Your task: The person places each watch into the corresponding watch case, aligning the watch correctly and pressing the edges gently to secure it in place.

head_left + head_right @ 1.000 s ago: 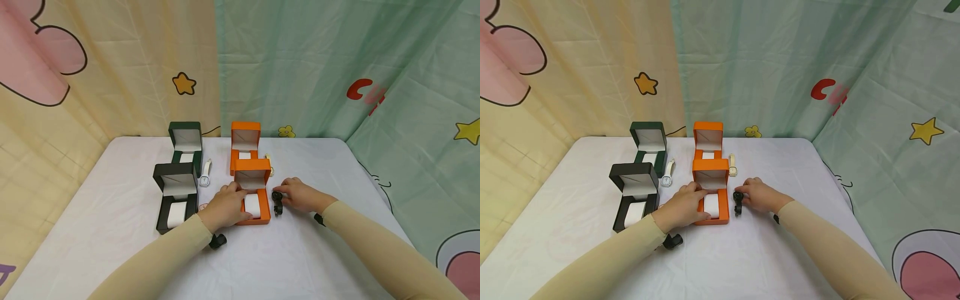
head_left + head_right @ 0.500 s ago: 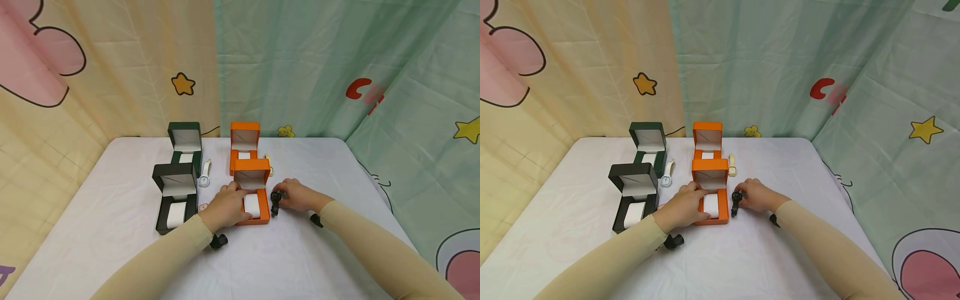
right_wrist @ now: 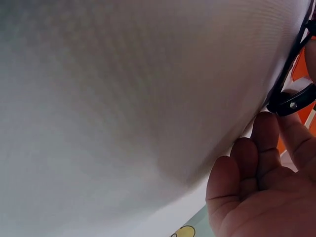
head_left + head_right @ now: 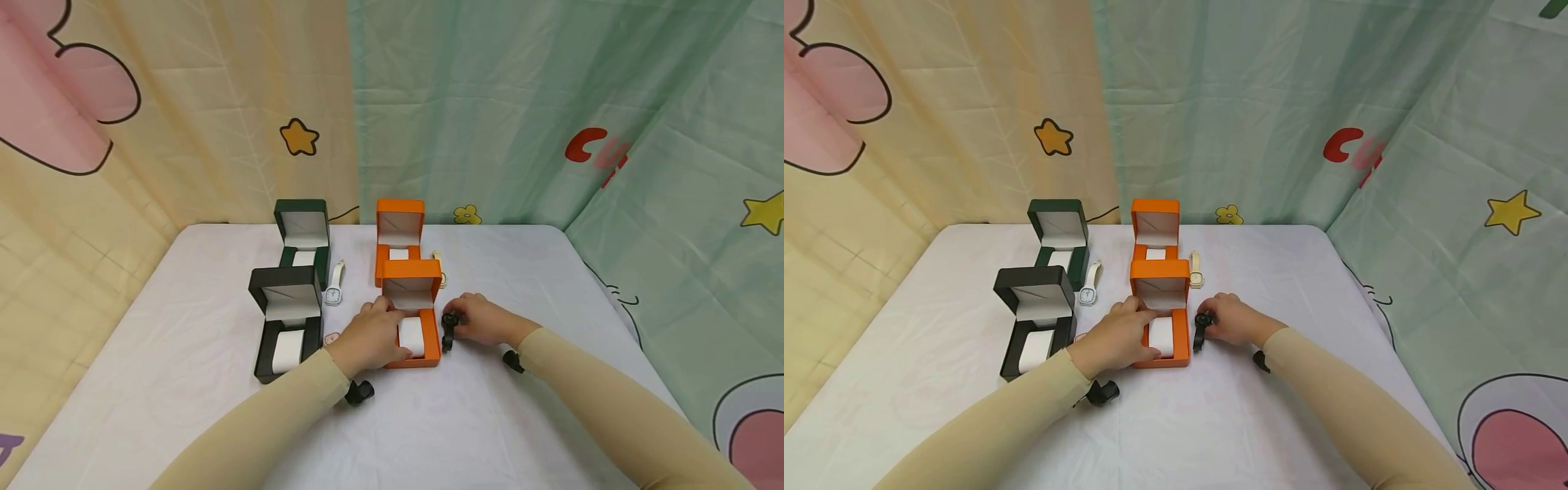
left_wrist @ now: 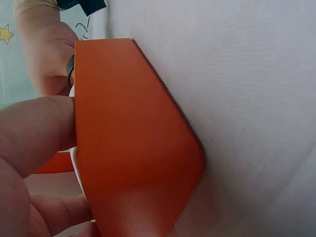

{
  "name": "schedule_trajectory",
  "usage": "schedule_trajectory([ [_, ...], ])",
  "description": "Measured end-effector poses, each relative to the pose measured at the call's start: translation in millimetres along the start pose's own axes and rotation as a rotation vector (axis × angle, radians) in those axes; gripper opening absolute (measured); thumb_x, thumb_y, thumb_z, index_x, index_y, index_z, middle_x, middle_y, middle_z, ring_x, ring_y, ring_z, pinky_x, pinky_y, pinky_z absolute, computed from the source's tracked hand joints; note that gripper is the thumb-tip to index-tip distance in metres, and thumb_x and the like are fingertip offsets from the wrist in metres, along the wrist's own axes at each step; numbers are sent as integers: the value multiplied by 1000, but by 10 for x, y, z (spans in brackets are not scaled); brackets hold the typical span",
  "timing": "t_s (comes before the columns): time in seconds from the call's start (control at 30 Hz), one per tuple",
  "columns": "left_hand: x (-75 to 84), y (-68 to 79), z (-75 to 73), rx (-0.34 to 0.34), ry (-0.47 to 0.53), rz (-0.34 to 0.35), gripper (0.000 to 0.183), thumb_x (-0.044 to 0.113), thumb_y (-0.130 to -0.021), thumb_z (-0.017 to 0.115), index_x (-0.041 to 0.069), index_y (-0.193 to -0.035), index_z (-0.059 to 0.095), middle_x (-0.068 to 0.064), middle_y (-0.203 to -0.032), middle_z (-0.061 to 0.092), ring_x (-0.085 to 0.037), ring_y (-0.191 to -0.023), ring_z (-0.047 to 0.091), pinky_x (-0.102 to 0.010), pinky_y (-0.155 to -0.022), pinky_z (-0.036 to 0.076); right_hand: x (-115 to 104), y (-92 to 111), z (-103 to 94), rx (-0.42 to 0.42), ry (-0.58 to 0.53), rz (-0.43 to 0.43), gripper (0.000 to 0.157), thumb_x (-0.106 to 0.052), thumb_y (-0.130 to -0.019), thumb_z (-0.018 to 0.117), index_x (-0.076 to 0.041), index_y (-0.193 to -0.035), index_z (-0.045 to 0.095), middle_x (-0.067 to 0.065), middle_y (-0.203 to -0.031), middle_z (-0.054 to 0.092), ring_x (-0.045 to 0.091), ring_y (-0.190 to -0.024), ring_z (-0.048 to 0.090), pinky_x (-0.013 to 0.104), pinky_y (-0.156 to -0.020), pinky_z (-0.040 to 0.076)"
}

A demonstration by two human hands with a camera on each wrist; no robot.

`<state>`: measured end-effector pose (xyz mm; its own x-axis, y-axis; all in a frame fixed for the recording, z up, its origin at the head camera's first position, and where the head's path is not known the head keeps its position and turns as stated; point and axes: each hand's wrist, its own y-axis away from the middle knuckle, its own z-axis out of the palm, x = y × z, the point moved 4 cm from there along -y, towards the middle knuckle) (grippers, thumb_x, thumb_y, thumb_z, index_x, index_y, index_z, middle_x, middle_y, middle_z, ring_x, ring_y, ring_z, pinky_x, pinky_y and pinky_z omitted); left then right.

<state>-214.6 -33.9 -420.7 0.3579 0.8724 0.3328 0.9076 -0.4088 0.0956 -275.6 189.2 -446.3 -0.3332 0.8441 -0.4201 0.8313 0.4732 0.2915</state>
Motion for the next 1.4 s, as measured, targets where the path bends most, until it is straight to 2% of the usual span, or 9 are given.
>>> schedule_trajectory([
  [0.23,-1,0,5,15,40,-13,73,45,-82,89,11,-142,66,-14,-131,55,-30,-108,50,-42,-94,50,-27,-11,7,-8,-50,35,36,-9,-94,74,-5,-129,65,10,-122,64,27,-114,55,51,-113,47],
  [0.43,-1,1,2,29,35,-9,73,46,-82,89,9,-140,67,-15,-131,56,-31,-111,50,-44,-97,51,-26,-9,-4,-15,-33,0,44,-7,-93,72,-7,-135,65,13,-128,63,29,-118,56,52,-113,46],
  [0.6,8,6,-11,19,13,-2,73,46,-83,88,7,-140,66,-16,-131,56,-31,-110,50,-44,-97,50,-35,-11,-9,-19,-29,-8,41,-5,-92,73,-8,-132,66,13,-127,62,30,-120,54,52,-114,45],
  [0.9,16,-16,-15,-25,-26,-8,69,48,-82,88,10,-136,69,-15,-130,56,-30,-106,51,-43,-92,53,-55,3,-10,-27,-74,-23,34,-6,-89,77,-10,-120,64,4,-111,64,23,-107,54,46,-103,47],
  [1.17,2,-6,8,24,10,2,74,48,-81,88,9,-140,67,-14,-136,56,-31,-109,54,-43,-95,54,-47,26,-33,11,-107,-62,33,-3,-85,77,-10,-113,61,3,-104,62,22,-101,53,40,-95,46],
  [1.4,-6,20,3,82,-31,53,76,51,-80,88,8,-139,66,-13,-135,60,-30,-102,61,-43,-96,56,-71,70,-92,66,-126,-103,38,0,-81,76,-8,-114,58,7,-106,59,23,-99,53,38,-91,47],
])
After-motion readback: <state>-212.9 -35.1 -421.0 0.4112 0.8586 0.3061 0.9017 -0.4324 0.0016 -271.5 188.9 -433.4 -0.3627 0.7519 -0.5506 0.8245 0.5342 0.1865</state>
